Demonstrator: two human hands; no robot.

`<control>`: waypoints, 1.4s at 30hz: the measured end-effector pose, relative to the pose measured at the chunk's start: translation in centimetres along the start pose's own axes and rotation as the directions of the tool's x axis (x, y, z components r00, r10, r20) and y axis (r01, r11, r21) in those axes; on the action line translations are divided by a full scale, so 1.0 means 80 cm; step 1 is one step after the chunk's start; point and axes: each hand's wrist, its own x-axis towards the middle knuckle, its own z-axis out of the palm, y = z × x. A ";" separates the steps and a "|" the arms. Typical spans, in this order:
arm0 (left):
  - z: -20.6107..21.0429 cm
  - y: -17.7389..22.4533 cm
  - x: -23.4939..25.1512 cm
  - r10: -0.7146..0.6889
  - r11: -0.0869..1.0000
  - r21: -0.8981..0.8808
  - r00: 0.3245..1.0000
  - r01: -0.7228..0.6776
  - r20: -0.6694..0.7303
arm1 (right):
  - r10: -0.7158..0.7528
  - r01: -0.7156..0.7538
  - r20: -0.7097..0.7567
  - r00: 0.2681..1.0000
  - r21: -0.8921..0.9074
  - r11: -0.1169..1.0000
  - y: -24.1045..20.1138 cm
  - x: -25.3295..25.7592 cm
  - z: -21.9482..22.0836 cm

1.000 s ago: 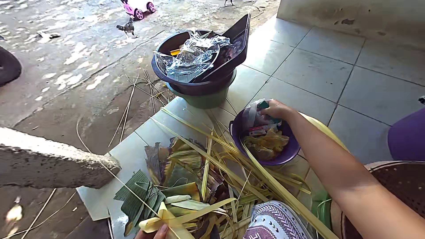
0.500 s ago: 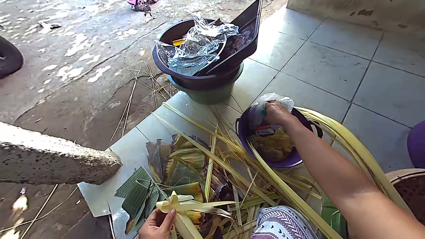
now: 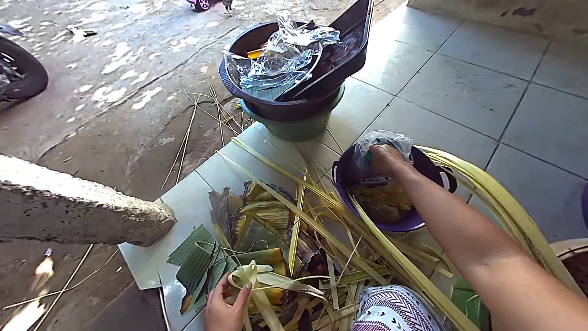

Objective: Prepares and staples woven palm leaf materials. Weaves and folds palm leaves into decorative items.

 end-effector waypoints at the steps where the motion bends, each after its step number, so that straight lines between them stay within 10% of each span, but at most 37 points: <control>1: -0.002 -0.002 -0.002 0.022 1.000 0.010 0.999 -0.022 -0.044 | 0.006 -0.007 -0.005 1.000 -0.042 0.999 -0.006 -0.001 0.004; 8: 0.001 0.024 -0.030 0.253 0.950 -0.072 0.885 -0.304 -0.391 | -0.048 0.050 -0.091 0.995 0.018 0.999 -0.020 0.003 0.033; 19: 0.140 0.193 0.022 0.657 0.722 -0.315 0.753 -0.617 0.031 | -0.085 0.077 0.132 0.988 0.066 0.995 -0.051 0.012 0.048; 25: 0.223 0.244 0.061 0.690 0.719 -0.090 0.691 -0.689 0.218 | -0.140 0.148 0.219 0.966 -0.022 0.989 -0.066 -0.001 0.045; 30: 0.224 0.287 0.066 0.518 0.777 0.173 0.770 -0.606 0.372 | -0.148 0.145 0.056 0.987 0.057 0.988 -0.073 -0.032 -0.022; 34: 0.220 0.307 0.089 0.434 0.895 -0.257 0.848 -0.366 0.304 | -0.237 0.250 -0.081 0.968 0.251 0.935 -0.060 -0.061 -0.060; 37: 0.227 0.320 0.085 0.327 0.692 -0.722 0.881 0.024 0.343 | -0.248 0.242 -0.052 0.967 0.477 0.845 -0.039 -0.080 -0.076; 42: 0.237 0.339 0.051 0.223 0.388 -0.847 0.855 0.364 0.469 | -0.238 0.240 -0.121 0.964 0.784 0.573 -0.025 -0.111 -0.070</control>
